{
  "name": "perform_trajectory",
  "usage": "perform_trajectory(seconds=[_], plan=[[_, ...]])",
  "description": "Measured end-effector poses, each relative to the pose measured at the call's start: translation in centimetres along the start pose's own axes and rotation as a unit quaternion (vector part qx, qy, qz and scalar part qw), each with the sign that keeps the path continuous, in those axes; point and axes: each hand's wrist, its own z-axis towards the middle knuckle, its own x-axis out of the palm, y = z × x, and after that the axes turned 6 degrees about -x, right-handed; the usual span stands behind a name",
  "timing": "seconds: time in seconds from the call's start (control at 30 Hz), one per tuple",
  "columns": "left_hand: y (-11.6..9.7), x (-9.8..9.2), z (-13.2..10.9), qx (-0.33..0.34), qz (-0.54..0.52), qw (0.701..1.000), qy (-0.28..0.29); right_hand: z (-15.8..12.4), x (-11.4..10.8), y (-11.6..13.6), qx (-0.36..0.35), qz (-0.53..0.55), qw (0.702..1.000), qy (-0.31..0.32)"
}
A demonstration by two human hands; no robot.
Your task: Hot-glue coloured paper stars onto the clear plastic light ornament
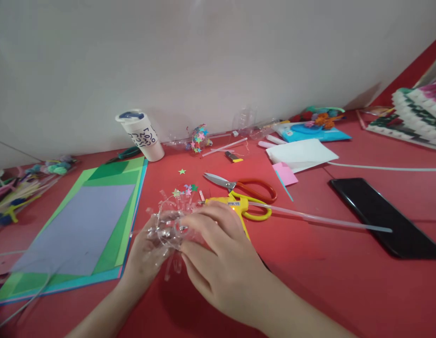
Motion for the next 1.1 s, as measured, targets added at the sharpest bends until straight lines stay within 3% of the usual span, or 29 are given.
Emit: perform_trajectory(seconds=[0.23,0.33,0.5,0.6,0.7,0.87,0.97,1.1], plan=[[-0.3,-0.3,0.0,-0.007,-0.046,0.999,0.012,0.0,-0.2,0.2,-0.018,0.007,1.000,0.020],[-0.5,-0.6,0.0,-0.035,-0.050,0.998,0.013,0.3,-1.0,0.2,0.005,0.041,0.999,-0.013],[-0.3,-0.9,0.0,-0.033,-0.042,0.997,0.053,0.6,-2.0,-1.0,0.141,0.051,0.984,-0.097],[-0.2,-0.6,-0.1,-0.060,-0.067,0.991,0.094,0.6,-1.7,-1.9,0.230,0.076,0.966,-0.094],[-0.2,-0.5,-0.3,-0.092,-0.093,0.986,0.103,0.7,-1.3,-2.3,0.270,0.099,0.956,-0.065],[0.2,-0.9,0.1,-0.082,-0.058,0.985,0.140,0.9,-1.2,-2.4,0.289,0.125,0.949,-0.038],[0.2,-1.1,0.2,-0.086,-0.051,0.987,0.127,0.8,-1.3,-2.4,0.301,0.133,0.943,-0.055],[0.0,-0.8,0.3,-0.113,-0.077,0.984,0.116,0.6,-1.4,-1.9,0.234,0.092,0.963,-0.091]])
